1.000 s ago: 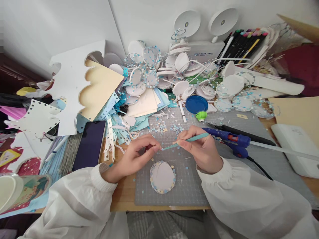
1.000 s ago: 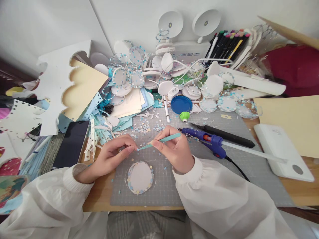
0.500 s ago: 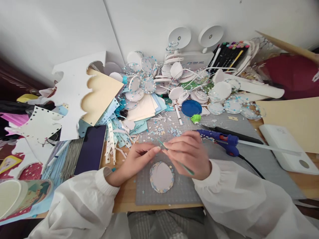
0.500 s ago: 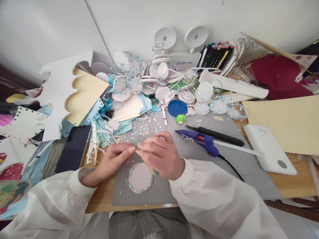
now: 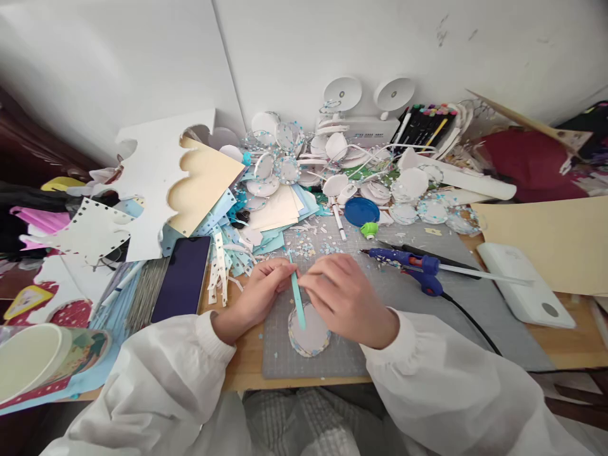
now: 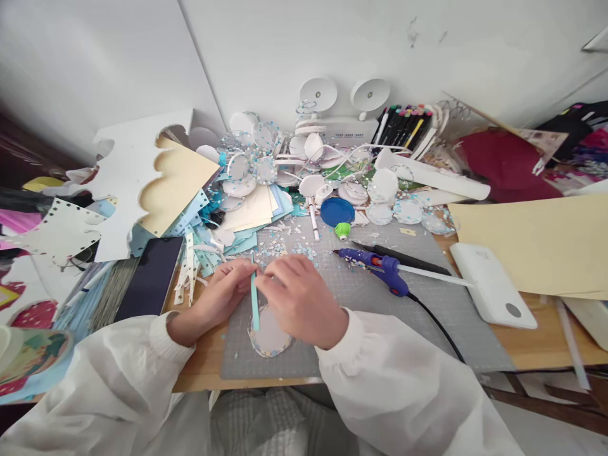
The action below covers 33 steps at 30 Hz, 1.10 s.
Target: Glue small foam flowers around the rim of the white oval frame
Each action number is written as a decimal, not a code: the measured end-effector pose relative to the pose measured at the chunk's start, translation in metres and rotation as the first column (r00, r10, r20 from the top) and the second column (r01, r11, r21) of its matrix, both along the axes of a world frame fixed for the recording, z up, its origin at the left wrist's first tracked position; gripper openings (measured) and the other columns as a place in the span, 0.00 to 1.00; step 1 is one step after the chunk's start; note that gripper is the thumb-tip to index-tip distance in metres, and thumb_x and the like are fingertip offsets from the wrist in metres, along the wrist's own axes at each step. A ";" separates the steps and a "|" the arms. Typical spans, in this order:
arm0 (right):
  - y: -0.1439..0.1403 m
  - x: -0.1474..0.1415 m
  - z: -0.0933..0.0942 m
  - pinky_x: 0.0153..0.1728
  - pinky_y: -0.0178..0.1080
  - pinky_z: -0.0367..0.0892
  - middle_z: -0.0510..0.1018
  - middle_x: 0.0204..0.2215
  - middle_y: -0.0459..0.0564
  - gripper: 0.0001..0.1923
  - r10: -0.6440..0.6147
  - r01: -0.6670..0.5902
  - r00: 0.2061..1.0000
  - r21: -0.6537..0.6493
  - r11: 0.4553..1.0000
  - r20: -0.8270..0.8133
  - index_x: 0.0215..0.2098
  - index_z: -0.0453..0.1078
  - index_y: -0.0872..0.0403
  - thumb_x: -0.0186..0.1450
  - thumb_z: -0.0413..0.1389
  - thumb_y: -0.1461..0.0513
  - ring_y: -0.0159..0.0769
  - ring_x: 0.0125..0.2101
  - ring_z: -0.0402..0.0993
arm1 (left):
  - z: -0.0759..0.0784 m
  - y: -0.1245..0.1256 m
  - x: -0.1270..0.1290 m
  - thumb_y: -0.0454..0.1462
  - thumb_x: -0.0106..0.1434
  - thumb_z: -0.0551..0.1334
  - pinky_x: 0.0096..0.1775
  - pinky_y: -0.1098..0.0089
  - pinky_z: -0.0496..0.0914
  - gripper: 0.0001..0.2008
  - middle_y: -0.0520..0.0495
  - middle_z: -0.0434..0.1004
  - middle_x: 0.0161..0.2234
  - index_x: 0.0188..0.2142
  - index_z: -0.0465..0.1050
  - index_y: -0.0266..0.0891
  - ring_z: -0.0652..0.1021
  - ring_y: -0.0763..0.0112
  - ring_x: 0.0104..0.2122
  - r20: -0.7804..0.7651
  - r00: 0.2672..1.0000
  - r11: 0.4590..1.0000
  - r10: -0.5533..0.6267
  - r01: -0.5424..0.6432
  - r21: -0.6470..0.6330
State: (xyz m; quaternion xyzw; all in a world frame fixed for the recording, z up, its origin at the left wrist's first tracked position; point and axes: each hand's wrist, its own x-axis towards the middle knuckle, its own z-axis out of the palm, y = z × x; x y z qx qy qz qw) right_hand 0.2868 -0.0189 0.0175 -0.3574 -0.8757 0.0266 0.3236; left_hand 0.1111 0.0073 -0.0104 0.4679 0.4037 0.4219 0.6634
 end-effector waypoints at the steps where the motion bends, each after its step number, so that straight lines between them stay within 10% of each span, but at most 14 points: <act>1: -0.003 0.005 0.001 0.39 0.44 0.62 0.74 0.33 0.51 0.06 -0.055 0.055 0.998 -0.048 0.997 -0.016 0.39 0.66 0.52 0.64 0.52 0.66 0.39 0.37 0.69 | 0.000 0.001 0.000 0.41 0.58 0.62 0.23 0.73 0.54 0.18 0.56 0.52 0.17 0.17 0.61 0.37 0.56 0.78 0.19 0.003 1.000 1.000 0.006 -0.006 -0.013; 5: -0.022 0.031 -0.005 0.32 0.40 0.56 0.65 0.19 0.42 0.11 -0.221 0.215 0.975 -0.258 0.942 0.006 0.26 0.60 0.52 0.63 0.56 0.59 0.33 0.24 0.62 | 0.005 0.002 -0.002 0.40 0.57 0.59 0.24 0.72 0.55 0.16 0.54 0.56 0.17 0.16 0.62 0.37 0.60 0.76 0.20 -0.026 1.000 1.000 0.002 -0.003 -0.013; 10: -0.044 0.037 -0.024 0.30 0.37 0.57 0.64 0.15 0.40 0.16 -0.133 0.115 0.991 -0.487 0.866 -0.004 0.20 0.58 0.52 0.64 0.55 0.61 0.30 0.21 0.63 | 0.009 0.002 -0.004 0.39 0.57 0.56 0.24 0.72 0.56 0.15 0.52 0.60 0.18 0.16 0.63 0.37 0.61 0.75 0.20 -0.103 0.994 0.998 -0.044 0.050 0.049; 24: -0.059 0.063 -0.027 0.29 0.38 0.58 0.65 0.22 0.44 0.09 -0.445 0.330 0.866 -0.409 0.851 -0.228 0.26 0.61 0.51 0.65 0.52 0.63 0.33 0.25 0.63 | 0.012 0.001 -0.007 0.40 0.55 0.57 0.23 0.72 0.54 0.15 0.53 0.57 0.16 0.15 0.62 0.37 0.60 0.74 0.20 -0.213 0.964 0.983 -0.162 0.176 0.045; 30: -0.072 0.112 -0.044 0.36 0.44 0.60 0.64 0.32 0.49 0.15 -0.832 0.846 0.474 -0.112 0.521 -0.288 0.39 0.63 0.54 0.57 0.59 0.56 0.39 0.30 0.61 | 0.012 0.002 -0.010 0.39 0.54 0.58 0.24 0.73 0.53 0.15 0.55 0.54 0.16 0.15 0.59 0.37 0.57 0.76 0.21 -0.226 0.954 0.977 -0.198 0.209 0.029; 33: -0.057 0.126 -0.054 0.41 0.53 0.61 0.67 0.36 0.55 0.25 -0.852 0.864 0.498 0.010 0.503 -0.161 0.46 0.63 0.58 0.56 0.57 0.52 0.44 0.33 0.64 | 0.011 0.002 -0.010 0.39 0.54 0.58 0.25 0.73 0.53 0.16 0.55 0.54 0.16 0.15 0.57 0.37 0.57 0.77 0.20 -0.217 0.954 0.974 -0.208 0.222 0.038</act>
